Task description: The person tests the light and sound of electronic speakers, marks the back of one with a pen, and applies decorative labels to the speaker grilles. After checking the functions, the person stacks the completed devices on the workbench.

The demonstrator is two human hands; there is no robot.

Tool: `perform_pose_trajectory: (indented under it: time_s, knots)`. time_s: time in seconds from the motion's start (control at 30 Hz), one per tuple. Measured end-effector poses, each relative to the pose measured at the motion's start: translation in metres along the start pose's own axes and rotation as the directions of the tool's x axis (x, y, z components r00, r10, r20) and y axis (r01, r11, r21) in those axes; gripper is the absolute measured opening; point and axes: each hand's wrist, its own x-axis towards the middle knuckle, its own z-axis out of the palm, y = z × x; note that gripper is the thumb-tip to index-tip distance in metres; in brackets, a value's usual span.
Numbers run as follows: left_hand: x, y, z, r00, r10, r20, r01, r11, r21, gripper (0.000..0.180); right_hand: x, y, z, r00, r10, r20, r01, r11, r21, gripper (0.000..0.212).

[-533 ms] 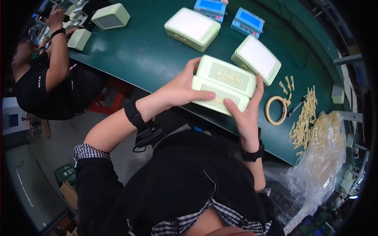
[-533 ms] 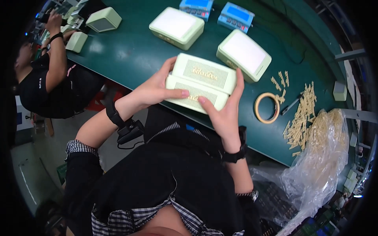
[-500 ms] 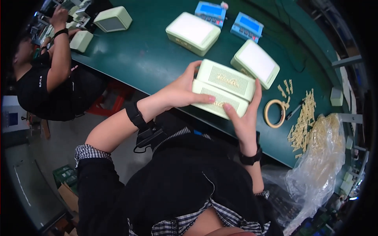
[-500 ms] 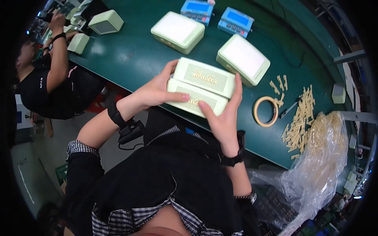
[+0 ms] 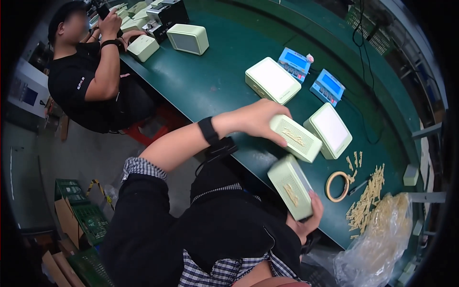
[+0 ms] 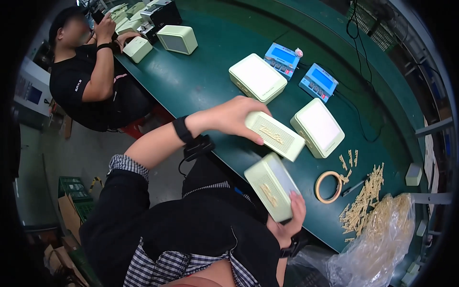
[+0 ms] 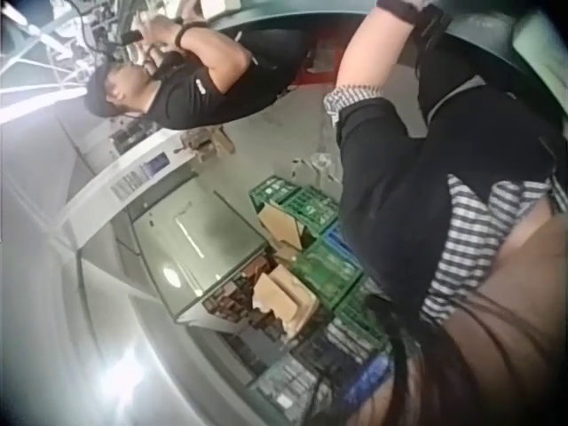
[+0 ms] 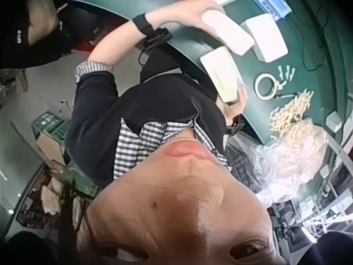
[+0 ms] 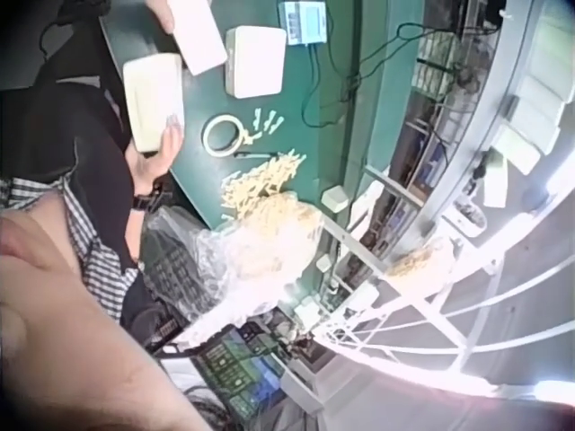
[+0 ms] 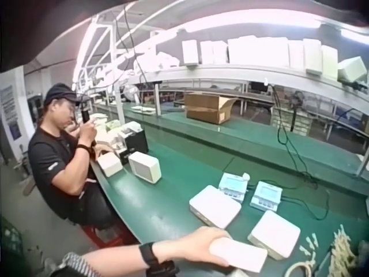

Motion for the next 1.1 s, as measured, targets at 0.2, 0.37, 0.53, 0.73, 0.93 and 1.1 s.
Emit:
perform_pose_trajectory:
  time_s: [0.2,0.37,0.53,0.73,0.93,1.1]
  knots:
    - [-0.065,-0.028,0.008,0.923,0.277,-0.269,-0.130,0.879,0.458,0.050,0.007,0.016,-0.031,0.961,-0.179,0.212,0.244,0.907,-0.343,0.076]
    - [-0.062,-0.025,-0.008,0.942,0.285,-0.175,-0.150,0.828,0.540,0.069,0.060,0.000,-0.021,0.965,0.093,0.245,0.034,0.884,-0.467,0.092]
    - [-0.029,-0.035,-0.015,0.965,0.260,0.041,-0.257,0.900,0.351,0.100,0.100,-0.001,-0.024,0.876,0.289,0.386,-0.032,0.834,-0.551,0.107]
    - [-0.020,-0.027,-0.009,0.984,0.105,0.145,-0.152,0.919,0.363,0.106,0.094,0.007,-0.029,0.813,0.414,0.409,-0.178,0.847,-0.502,0.115]
    - [-0.020,-0.029,-0.011,0.985,0.090,0.149,-0.130,0.951,0.281,0.107,0.096,0.013,-0.024,0.825,0.396,0.404,-0.188,0.865,-0.465,0.115]
    - [-0.020,-0.032,-0.008,0.985,0.126,0.116,-0.152,0.955,0.255,0.107,0.098,0.008,-0.018,0.836,0.368,0.407,-0.150,0.867,-0.476,0.115]
